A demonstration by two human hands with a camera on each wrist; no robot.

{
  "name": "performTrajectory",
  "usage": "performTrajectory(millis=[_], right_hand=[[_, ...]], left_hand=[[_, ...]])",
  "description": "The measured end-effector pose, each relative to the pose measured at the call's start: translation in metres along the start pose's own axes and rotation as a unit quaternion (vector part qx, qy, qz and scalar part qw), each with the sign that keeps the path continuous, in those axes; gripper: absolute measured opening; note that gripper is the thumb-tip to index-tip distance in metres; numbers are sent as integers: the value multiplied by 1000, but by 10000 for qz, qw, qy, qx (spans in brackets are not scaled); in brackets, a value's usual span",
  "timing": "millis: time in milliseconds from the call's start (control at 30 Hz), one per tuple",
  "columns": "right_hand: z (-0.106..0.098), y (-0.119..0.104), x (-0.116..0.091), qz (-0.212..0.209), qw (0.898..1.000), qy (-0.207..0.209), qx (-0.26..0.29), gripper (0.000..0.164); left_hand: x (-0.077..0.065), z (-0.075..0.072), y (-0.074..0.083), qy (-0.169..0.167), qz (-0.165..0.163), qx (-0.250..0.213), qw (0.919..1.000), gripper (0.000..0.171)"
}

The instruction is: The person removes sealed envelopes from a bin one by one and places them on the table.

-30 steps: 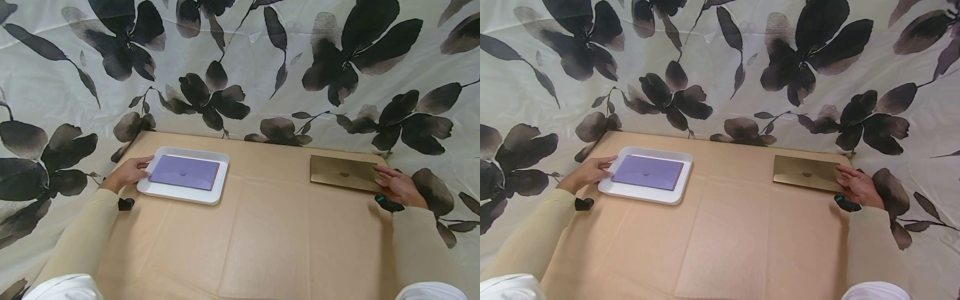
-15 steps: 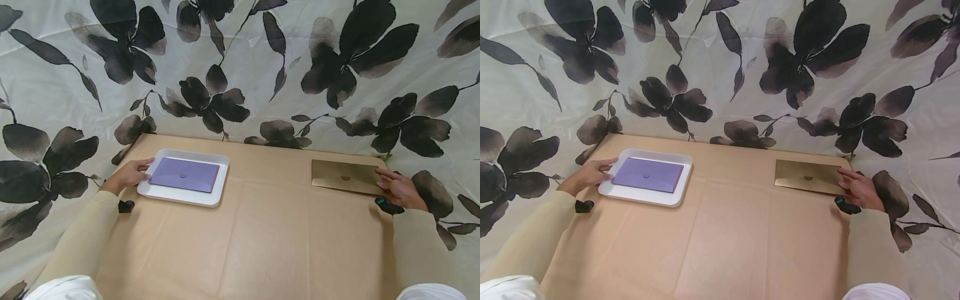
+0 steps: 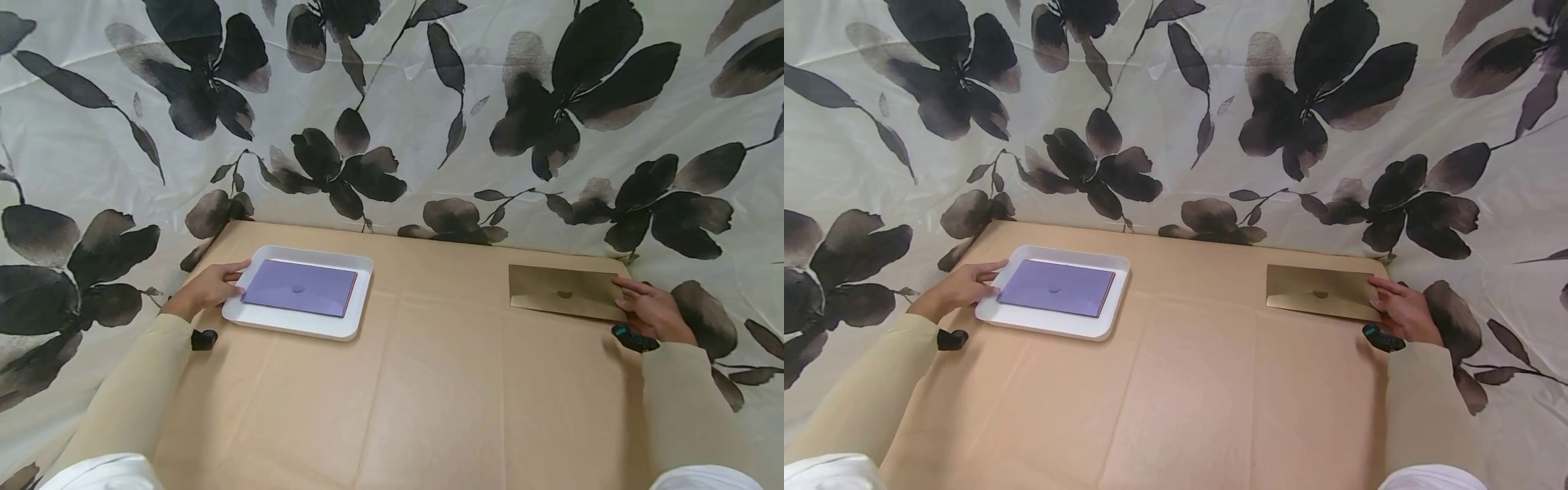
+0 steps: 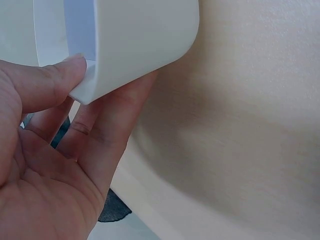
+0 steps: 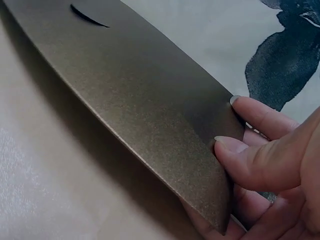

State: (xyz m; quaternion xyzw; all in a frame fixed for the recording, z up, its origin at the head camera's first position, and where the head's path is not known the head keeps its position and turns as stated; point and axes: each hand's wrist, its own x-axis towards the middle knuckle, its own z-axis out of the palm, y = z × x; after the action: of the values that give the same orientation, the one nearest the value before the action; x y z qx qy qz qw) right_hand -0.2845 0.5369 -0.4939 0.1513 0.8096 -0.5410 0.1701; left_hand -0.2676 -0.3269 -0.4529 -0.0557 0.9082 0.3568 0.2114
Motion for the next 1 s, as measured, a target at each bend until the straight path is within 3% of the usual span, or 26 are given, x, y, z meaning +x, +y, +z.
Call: performTrajectory(millis=[133,333,767,1000], right_hand=[[4,0,1,-20,9995,281,-120,65],[5,1,2,-164,9988,340,-323,65],[10,-1,4,65,9976,589,-349,66],[11,-2,8,179,9985,361,-363,67]], left_hand=[[0,1,0,34,44,79,10000,77],[0,2,0,57,36,51,10000,77],[1,1,-1,81,54,67,9999,78],[1,2,0,84,78,90,9999,78]])
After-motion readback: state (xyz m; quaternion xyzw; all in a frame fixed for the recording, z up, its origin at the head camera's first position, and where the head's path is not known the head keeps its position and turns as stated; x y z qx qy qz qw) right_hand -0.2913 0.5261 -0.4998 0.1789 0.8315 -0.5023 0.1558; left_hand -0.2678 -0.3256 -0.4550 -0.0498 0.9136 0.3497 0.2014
